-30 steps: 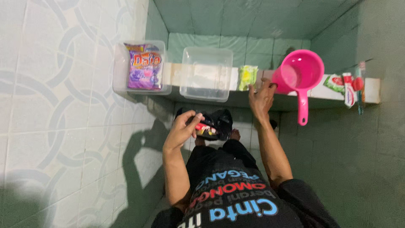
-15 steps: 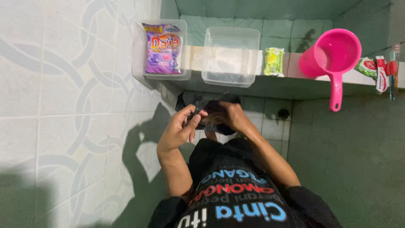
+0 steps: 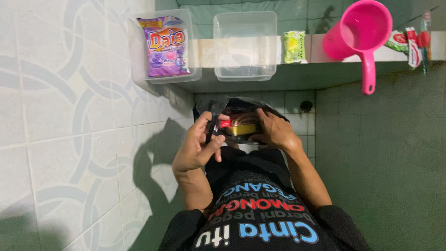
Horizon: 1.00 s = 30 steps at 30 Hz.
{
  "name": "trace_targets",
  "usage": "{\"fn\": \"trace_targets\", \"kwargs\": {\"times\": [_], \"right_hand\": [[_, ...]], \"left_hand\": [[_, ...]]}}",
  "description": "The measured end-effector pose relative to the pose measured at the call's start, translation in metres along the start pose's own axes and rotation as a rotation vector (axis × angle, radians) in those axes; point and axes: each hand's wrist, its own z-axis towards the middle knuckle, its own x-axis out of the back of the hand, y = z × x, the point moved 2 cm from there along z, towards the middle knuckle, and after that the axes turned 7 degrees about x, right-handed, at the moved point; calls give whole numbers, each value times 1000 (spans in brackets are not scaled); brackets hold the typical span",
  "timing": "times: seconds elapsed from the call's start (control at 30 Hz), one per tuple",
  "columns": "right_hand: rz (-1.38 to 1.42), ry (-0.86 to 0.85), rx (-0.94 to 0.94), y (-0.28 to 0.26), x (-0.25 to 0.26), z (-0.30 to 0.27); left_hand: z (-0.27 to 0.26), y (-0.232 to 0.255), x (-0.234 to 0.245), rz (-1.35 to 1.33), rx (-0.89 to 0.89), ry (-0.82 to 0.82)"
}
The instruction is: The person unpacks various packaged items from a black plastic bag and places them into clear plastic containers on a bathroom shelf. Items include a large purple packet and several smaller sachets, which are arranged one by one into the containers.
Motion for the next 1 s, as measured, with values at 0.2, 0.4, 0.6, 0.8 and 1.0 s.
{"fn": "trace_targets", "kwargs": {"times": [0.2, 0.4, 0.6, 0.8, 1.0], "right_hand": [[189, 226, 105, 29, 11, -26], [317, 279, 119, 100, -22, -28], [17, 418, 195, 179, -67, -27], [-176, 552, 108, 225, -75, -28], [-261, 547, 79, 240, -71, -26]], "left_hand": [[24, -5, -51, 33, 60, -164], [41, -16, -95, 41, 53, -245], [59, -20, -133, 67, 29, -231], [70, -26, -161, 230, 40, -234], [75, -31, -178, 285, 32, -249]]}}
